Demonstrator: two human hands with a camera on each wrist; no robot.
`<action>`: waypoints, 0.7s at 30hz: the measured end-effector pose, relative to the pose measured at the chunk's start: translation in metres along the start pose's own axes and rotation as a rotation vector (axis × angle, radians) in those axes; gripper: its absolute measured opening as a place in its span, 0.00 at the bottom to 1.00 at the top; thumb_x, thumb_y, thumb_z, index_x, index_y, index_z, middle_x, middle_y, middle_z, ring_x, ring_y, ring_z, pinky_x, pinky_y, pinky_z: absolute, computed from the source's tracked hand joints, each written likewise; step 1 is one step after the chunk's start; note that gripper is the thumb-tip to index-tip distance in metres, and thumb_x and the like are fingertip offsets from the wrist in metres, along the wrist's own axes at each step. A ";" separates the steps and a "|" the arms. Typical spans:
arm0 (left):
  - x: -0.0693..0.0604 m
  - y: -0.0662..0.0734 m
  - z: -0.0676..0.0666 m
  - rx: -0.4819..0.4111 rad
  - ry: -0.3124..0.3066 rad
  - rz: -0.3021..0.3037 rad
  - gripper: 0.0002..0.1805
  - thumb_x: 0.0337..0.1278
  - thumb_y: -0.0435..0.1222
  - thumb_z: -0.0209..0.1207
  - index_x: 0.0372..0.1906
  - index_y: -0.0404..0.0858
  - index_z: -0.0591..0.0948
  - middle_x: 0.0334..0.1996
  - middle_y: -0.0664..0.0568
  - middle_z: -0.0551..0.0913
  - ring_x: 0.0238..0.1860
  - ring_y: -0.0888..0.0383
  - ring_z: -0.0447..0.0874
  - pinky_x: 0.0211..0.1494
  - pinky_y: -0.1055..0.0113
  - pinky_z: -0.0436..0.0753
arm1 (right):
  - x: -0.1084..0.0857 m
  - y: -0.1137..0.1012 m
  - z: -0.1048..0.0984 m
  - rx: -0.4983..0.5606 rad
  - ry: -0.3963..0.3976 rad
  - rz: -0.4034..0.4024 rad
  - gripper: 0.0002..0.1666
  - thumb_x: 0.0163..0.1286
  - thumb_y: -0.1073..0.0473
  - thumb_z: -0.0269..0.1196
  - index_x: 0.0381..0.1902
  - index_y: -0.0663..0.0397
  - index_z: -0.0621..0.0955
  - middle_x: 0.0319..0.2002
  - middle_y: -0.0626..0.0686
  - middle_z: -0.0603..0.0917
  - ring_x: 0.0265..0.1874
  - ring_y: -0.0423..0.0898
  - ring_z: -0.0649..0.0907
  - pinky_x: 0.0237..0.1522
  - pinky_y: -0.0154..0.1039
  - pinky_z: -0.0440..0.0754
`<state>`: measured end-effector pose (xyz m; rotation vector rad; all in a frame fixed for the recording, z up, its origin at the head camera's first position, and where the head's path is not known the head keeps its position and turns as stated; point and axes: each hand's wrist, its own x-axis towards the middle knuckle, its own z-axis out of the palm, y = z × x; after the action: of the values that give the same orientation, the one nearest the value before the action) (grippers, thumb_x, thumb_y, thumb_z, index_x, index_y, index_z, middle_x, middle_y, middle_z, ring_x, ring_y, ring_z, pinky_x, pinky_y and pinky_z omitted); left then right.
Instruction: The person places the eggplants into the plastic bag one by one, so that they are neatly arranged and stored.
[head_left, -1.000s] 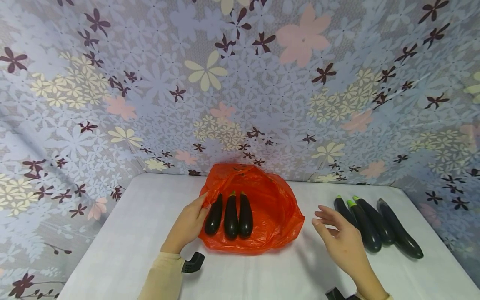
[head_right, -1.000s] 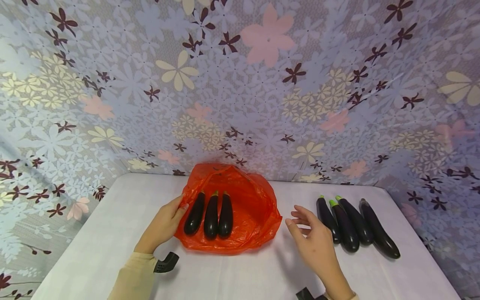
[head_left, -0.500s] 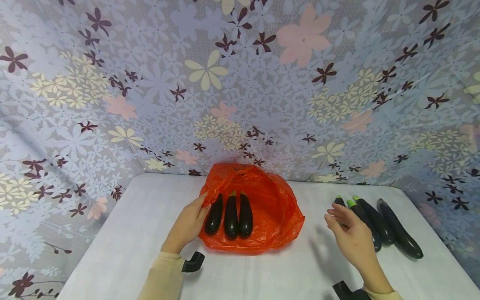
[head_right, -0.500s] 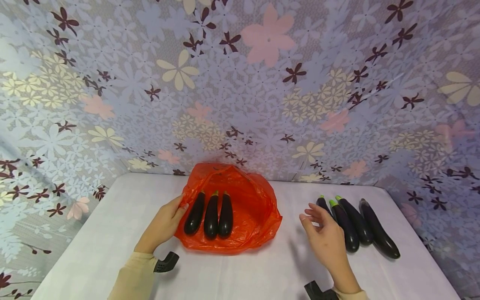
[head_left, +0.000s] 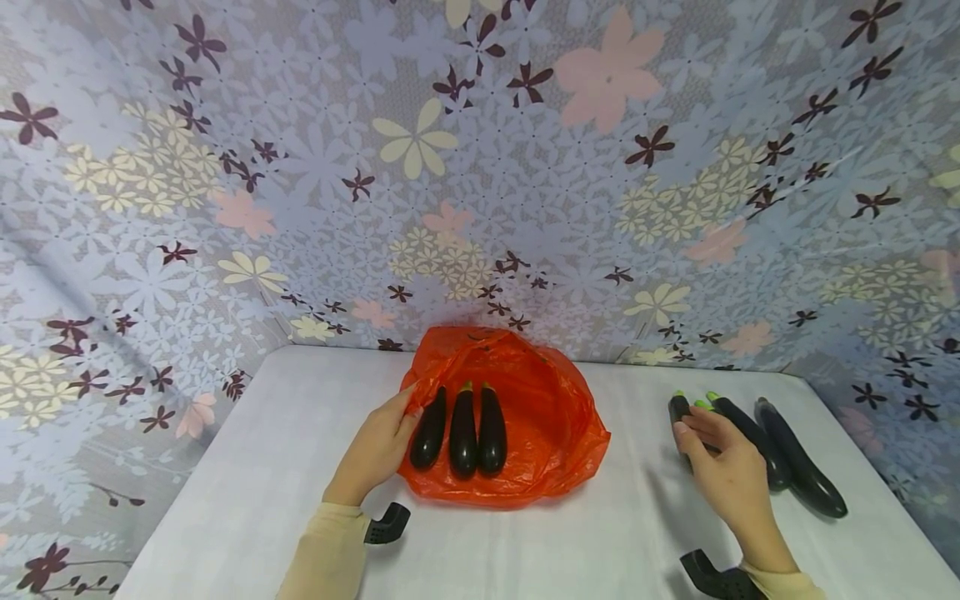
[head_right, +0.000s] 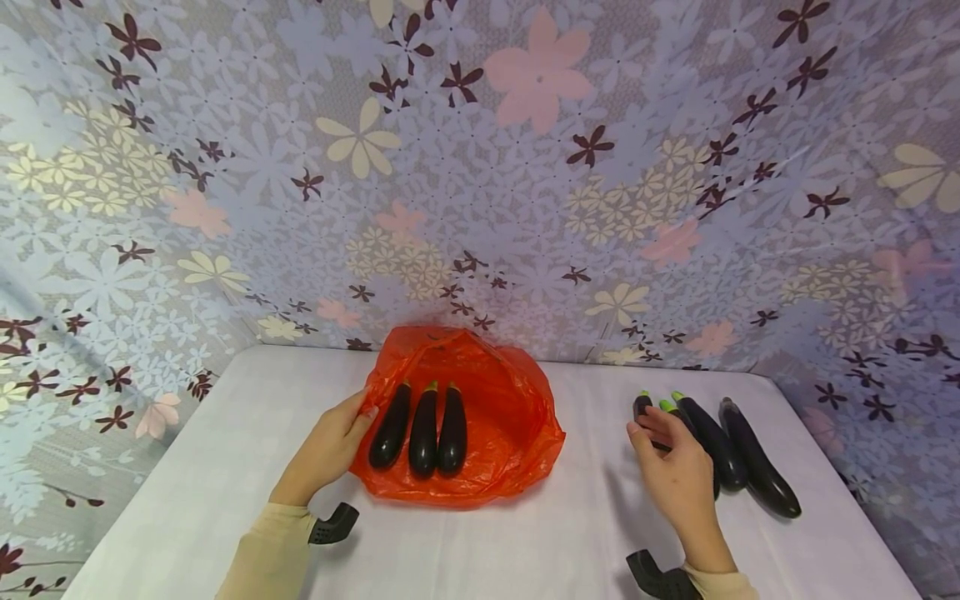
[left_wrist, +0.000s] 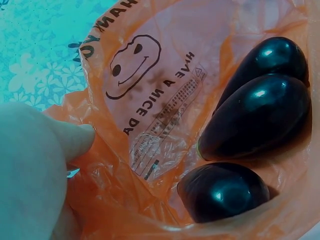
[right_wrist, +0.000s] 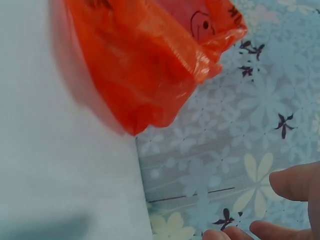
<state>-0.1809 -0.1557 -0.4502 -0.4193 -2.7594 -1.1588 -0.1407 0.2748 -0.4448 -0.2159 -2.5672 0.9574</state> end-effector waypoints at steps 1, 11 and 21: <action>0.000 0.000 0.000 0.000 0.000 -0.001 0.26 0.76 0.37 0.51 0.74 0.35 0.68 0.66 0.42 0.75 0.67 0.43 0.74 0.71 0.45 0.69 | 0.001 0.002 0.000 0.002 -0.004 0.002 0.33 0.76 0.46 0.57 0.67 0.66 0.73 0.56 0.67 0.82 0.49 0.61 0.85 0.39 0.22 0.76; -0.001 0.000 0.000 0.005 -0.002 -0.008 0.27 0.76 0.38 0.51 0.74 0.37 0.68 0.67 0.44 0.76 0.67 0.43 0.74 0.71 0.45 0.69 | 0.010 0.018 -0.001 -0.050 0.030 -0.016 0.30 0.76 0.48 0.58 0.64 0.66 0.75 0.55 0.68 0.82 0.50 0.62 0.84 0.35 0.20 0.73; 0.000 -0.001 0.001 -0.003 0.000 -0.008 0.26 0.76 0.37 0.51 0.74 0.37 0.68 0.66 0.43 0.76 0.67 0.44 0.74 0.71 0.46 0.69 | 0.016 0.028 0.002 -0.069 0.016 0.049 0.30 0.77 0.49 0.57 0.63 0.70 0.74 0.55 0.71 0.80 0.49 0.67 0.83 0.47 0.60 0.80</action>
<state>-0.1808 -0.1555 -0.4518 -0.4090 -2.7617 -1.1655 -0.1561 0.2999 -0.4595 -0.3060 -2.5936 0.8809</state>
